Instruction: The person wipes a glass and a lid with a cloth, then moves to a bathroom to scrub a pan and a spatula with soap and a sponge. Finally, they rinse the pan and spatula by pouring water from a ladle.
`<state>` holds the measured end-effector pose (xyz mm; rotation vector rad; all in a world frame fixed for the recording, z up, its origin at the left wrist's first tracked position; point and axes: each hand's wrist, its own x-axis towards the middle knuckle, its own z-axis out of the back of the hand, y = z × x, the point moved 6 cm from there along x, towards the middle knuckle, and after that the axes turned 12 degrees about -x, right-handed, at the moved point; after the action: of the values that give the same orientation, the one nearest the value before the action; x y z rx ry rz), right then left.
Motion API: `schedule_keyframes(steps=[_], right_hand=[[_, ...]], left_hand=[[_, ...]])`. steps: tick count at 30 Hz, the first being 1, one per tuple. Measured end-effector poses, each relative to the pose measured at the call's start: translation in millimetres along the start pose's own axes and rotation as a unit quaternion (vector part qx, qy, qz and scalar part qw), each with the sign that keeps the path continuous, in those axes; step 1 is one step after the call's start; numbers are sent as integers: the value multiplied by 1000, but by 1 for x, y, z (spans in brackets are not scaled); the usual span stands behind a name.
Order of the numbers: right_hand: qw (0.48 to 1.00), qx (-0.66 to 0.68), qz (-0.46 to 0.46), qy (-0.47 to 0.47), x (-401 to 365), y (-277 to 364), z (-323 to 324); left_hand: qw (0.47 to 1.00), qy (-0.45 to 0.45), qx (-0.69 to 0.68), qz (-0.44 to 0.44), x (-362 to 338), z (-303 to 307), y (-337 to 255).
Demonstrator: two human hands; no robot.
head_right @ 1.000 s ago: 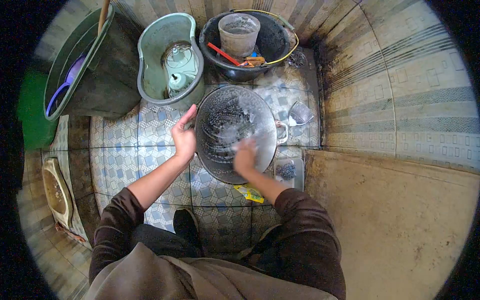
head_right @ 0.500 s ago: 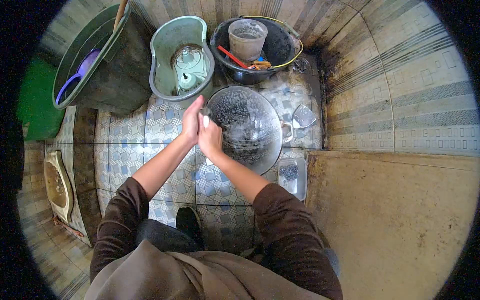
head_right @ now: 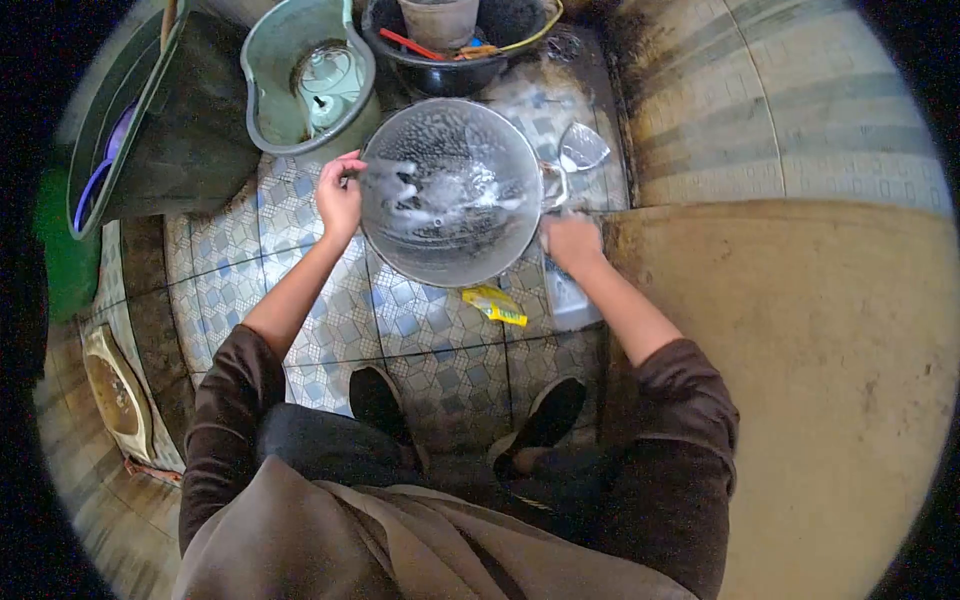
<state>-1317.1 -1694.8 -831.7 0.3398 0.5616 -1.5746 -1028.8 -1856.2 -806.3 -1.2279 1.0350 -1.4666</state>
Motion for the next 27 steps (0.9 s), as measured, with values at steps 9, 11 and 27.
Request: schedule_keyframes(steps=[9, 11, 27], right_hand=[[972, 180, 150, 1, -80, 56, -18], [967, 229, 114, -9, -86, 88, -2], [650, 733, -199, 27, -92, -38, -59]], left_hand=[[923, 267, 201, -193, -48, -47, -68], [881, 471, 32, -36, -84, -87, -62], [589, 580, -228, 514, -207, -168, -31]])
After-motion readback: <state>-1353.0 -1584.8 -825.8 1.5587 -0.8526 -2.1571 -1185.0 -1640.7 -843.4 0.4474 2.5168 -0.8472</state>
